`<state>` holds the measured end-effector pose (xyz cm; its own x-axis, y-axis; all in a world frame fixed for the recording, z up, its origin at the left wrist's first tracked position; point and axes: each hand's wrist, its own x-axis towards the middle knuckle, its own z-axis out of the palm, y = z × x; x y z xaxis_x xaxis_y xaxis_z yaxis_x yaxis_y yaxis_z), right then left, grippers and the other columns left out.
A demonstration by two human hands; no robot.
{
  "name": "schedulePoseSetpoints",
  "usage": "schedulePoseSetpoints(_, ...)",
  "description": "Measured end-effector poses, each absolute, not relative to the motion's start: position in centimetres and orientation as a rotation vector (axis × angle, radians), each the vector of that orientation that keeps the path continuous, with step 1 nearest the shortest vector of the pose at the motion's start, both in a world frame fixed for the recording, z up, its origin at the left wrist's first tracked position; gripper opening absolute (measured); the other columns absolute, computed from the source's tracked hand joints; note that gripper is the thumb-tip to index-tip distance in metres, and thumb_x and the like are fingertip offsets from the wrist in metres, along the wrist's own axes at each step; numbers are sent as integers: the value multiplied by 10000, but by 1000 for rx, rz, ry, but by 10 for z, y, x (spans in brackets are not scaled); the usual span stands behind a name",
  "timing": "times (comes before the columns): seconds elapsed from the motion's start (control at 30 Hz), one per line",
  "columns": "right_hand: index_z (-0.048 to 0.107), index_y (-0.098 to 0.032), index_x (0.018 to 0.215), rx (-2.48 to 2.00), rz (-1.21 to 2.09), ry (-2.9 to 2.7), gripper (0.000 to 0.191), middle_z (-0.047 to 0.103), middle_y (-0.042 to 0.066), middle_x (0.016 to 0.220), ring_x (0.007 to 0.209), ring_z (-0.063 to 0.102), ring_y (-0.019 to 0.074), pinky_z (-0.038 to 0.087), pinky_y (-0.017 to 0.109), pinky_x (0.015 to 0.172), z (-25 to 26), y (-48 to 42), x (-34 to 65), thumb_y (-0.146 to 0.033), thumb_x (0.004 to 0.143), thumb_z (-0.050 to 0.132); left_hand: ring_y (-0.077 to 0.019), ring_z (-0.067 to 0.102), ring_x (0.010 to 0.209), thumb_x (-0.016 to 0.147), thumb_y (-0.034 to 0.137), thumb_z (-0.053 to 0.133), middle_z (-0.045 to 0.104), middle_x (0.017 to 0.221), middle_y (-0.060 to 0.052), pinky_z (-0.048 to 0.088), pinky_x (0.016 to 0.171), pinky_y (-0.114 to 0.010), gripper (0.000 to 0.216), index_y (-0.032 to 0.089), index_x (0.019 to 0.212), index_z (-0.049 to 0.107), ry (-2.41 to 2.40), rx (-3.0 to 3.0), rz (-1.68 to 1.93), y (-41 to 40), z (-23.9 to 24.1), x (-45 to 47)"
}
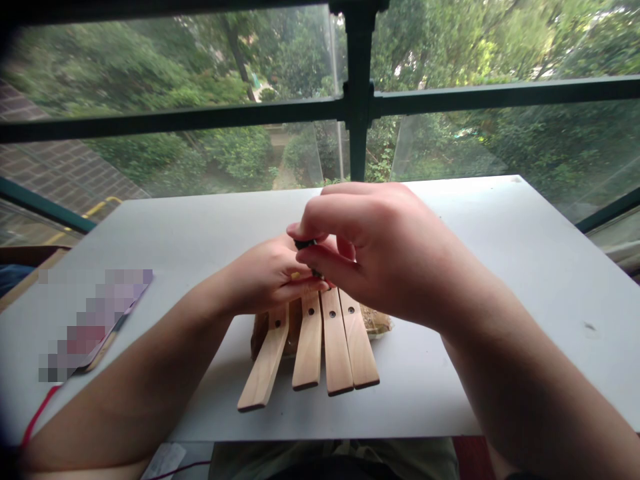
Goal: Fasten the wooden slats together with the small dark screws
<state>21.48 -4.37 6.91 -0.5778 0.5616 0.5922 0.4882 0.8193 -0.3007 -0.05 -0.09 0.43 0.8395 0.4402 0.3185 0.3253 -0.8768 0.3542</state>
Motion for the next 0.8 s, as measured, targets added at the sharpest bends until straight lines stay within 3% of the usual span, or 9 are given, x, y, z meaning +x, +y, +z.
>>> schedulePoseSetpoints(0.3,669,-172,859,-775,122,-2274,36,657,4,781,666,598,112,468,276,594,68,-43,216,-199,864,693,-197,600,1107,952,286,577,624,1229,-87,517,938,-309,199,198,988,751,609,2741,543,-2,3,-1)
schedulePoseSetpoints(0.53,681,-156,885,-717,178,-2312,36,735,48,895,767,659,150,510,302,696,65,-44,213,-187,876,665,-201,621,1103,945,241,569,676,1106,-89,529,935,-307,184,194,971,745,583,2776,662,-1,3,-1)
schedulePoseSetpoints(0.67,663,-168,980,-784,160,-2357,138,735,21,866,742,673,144,513,282,658,66,-48,215,-164,842,663,-199,627,1088,943,240,577,670,1193,-90,533,920,-312,176,191,970,744,572,2768,644,-1,3,-1)
schedulePoseSetpoints(0.8,608,-193,988,-835,135,-2383,163,719,25,870,745,670,161,508,289,640,66,-50,217,-150,832,625,-192,621,1066,951,252,575,679,1150,-82,526,905,-304,182,192,964,745,570,2775,606,-1,4,0)
